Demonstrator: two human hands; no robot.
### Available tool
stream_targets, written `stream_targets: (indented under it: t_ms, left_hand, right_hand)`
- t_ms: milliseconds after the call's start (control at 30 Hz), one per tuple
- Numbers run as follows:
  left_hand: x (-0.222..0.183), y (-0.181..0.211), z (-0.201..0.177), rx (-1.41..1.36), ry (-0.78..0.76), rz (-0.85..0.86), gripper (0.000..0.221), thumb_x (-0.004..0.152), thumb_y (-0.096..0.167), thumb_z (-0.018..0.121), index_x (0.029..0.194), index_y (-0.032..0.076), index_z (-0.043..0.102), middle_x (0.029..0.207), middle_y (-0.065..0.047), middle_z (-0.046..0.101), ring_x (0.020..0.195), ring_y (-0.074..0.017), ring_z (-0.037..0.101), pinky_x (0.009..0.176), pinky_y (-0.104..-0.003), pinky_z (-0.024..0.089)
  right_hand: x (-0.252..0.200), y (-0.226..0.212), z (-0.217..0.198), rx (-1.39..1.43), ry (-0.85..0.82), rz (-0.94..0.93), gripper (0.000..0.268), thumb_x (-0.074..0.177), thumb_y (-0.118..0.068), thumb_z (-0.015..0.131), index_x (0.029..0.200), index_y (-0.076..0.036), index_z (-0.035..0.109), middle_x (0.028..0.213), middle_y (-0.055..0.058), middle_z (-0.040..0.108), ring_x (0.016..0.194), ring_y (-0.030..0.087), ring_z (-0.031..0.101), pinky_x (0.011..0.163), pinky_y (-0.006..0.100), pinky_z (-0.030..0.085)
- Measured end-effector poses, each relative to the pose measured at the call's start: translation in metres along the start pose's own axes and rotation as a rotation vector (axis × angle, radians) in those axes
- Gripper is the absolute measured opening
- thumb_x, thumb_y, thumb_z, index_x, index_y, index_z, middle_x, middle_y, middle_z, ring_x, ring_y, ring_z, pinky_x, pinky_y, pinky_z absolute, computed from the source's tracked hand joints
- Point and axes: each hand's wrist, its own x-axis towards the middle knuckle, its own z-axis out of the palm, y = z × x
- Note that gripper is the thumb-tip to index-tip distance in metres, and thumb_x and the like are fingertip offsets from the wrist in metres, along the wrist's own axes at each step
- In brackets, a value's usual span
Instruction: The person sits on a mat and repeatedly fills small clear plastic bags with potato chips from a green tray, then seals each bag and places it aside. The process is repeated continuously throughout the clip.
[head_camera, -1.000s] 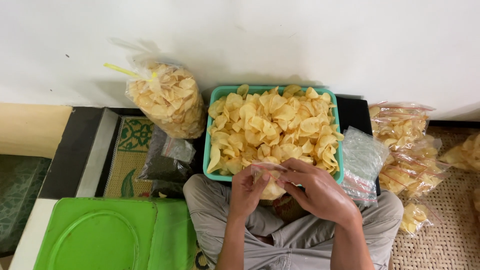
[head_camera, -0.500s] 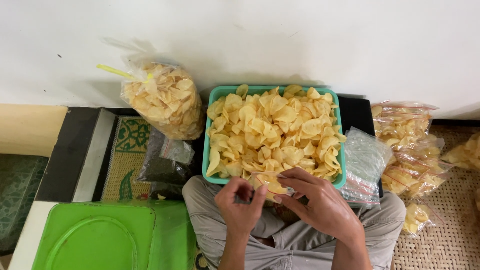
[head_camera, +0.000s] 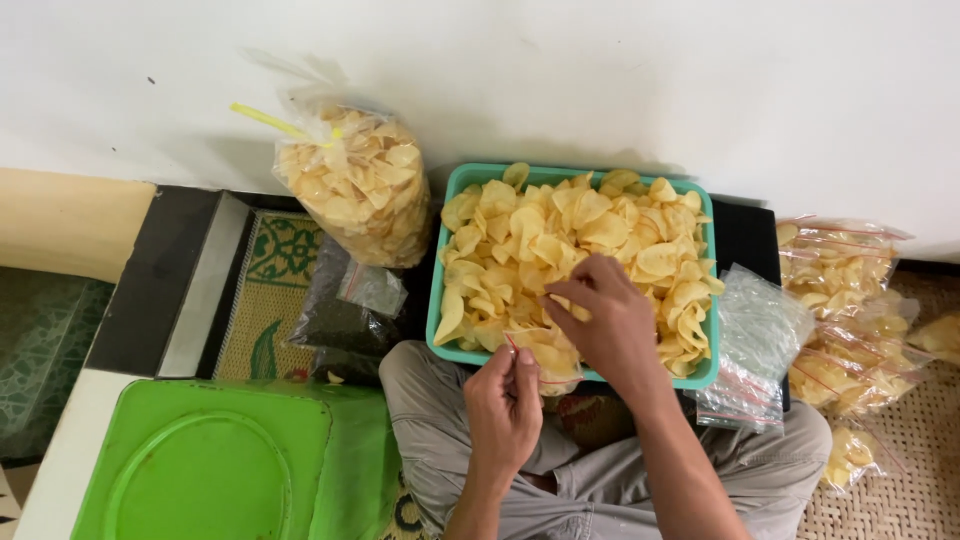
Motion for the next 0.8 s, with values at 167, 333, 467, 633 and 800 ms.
stream_targets:
  t_ms: [167,333,467,633,800]
  left_hand:
    - [0.001,0.002,-0.004,-0.056,-0.016,-0.024,0.033,0.095,0.027,0.037,0.068,0.009,0.044,0.050,-0.003,0.048,0.039,-0.0114,0.049,0.039,-0.024,0.040]
    - [0.002,-0.001,-0.004,-0.082,-0.036,-0.034,0.032,0.095,0.025,0.038,0.068,0.009,0.042,0.052,-0.003,0.048,0.041,-0.0119,0.052,0.041,-0.024,0.042]
    - [0.002,0.000,-0.002,-0.064,-0.024,-0.013,0.034,0.095,0.027,0.037,0.066,0.009,0.041,0.049,-0.003,0.047,0.040,-0.0114,0.049,0.040,-0.024,0.040]
    - [0.000,-0.001,0.002,-0.002,-0.025,0.030,0.034,0.096,0.028,0.036,0.068,0.010,0.041,0.050,-0.002,0.045,0.040,-0.0114,0.041,0.041,-0.026,0.036]
    - [-0.001,0.002,0.003,0.041,-0.011,0.033,0.033,0.097,0.029,0.032,0.070,0.010,0.040,0.050,-0.001,0.040,0.037,-0.0114,0.037,0.039,-0.027,0.032]
  right_hand:
    - [-0.006,0.020,0.057,-0.366,-0.033,-0.041,0.026,0.073,-0.032,0.076,0.072,-0.011,0.062,0.082,0.002,0.043,0.073,0.017,0.043,0.036,0.026,0.038]
    - [-0.007,0.014,0.049,-0.353,0.053,0.016,0.020,0.080,-0.024,0.071,0.065,-0.014,0.063,0.076,0.000,0.042,0.069,0.016,0.042,0.029,0.026,0.031]
    - [-0.005,0.003,0.016,0.032,0.025,0.137,0.011,0.081,-0.019,0.071,0.080,-0.009,0.070,0.072,0.000,0.046,0.058,0.015,0.045,0.038,0.028,0.032]
    - [-0.010,0.005,-0.014,0.370,-0.032,0.257,0.012,0.078,-0.012,0.071,0.085,-0.002,0.071,0.069,0.000,0.050,0.052,0.011,0.040,0.046,0.025,0.034]
    - [-0.021,-0.002,-0.053,0.462,0.017,0.280,0.006,0.079,-0.011,0.068,0.082,-0.006,0.068,0.072,-0.001,0.048,0.054,0.010,0.034,0.047,0.023,0.029]
